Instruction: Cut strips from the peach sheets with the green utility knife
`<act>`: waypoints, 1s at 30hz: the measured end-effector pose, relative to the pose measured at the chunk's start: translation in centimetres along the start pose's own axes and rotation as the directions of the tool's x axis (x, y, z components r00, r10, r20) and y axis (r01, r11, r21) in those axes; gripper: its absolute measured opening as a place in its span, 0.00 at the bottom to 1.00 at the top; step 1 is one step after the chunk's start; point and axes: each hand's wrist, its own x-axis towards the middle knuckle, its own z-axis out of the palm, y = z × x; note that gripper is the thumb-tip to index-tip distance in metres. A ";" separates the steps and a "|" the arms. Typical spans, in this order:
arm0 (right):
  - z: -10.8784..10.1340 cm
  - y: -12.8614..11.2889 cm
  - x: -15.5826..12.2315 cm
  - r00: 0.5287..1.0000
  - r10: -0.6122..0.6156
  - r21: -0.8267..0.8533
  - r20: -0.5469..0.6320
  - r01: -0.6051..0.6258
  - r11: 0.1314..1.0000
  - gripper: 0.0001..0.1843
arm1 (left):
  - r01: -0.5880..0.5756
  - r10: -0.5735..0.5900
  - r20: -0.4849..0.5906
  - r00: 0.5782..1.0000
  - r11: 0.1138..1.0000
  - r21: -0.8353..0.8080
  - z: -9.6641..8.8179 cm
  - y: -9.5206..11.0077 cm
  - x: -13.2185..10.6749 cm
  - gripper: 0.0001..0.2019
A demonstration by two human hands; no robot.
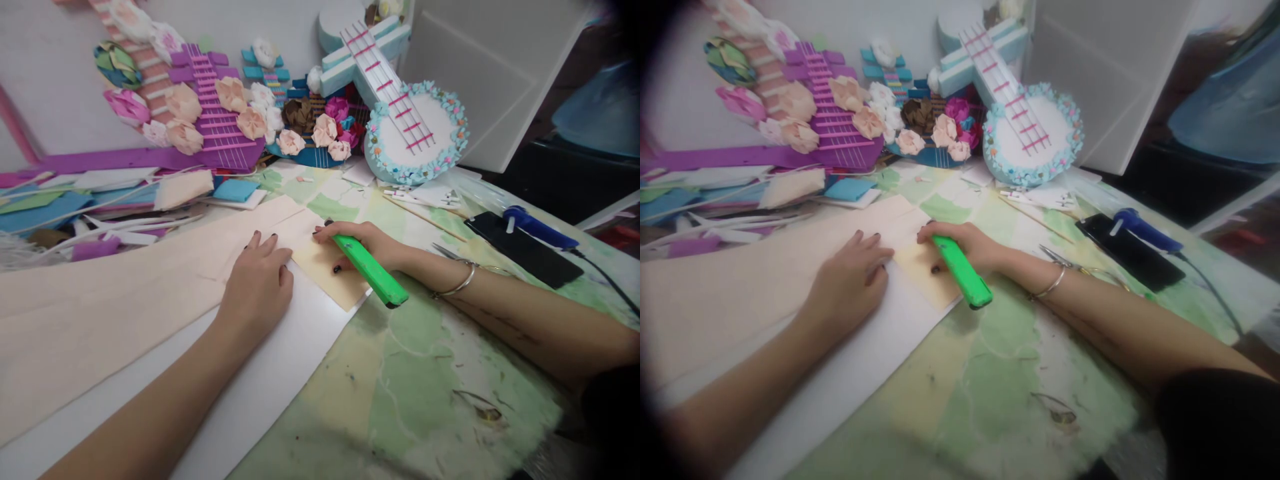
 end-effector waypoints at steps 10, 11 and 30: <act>0.1 0.2 0.2 0.998 0.038 0.124 -0.059 -0.031 0.992 0.23 | -0.067 0.066 -0.035 0.997 0.997 -0.043 0.1 0.0 0.1 0.18; 0.1 0.3 0.2 0.997 0.043 0.156 -0.069 -0.032 0.987 0.22 | -0.073 0.070 -0.045 0.996 0.996 -0.049 0.2 0.1 0.1 0.18; 0.2 0.6 0.4 0.990 0.045 0.392 -0.132 0.010 0.920 0.14 | -0.096 0.095 -0.024 0.995 0.994 -0.043 0.3 0.3 0.0 0.19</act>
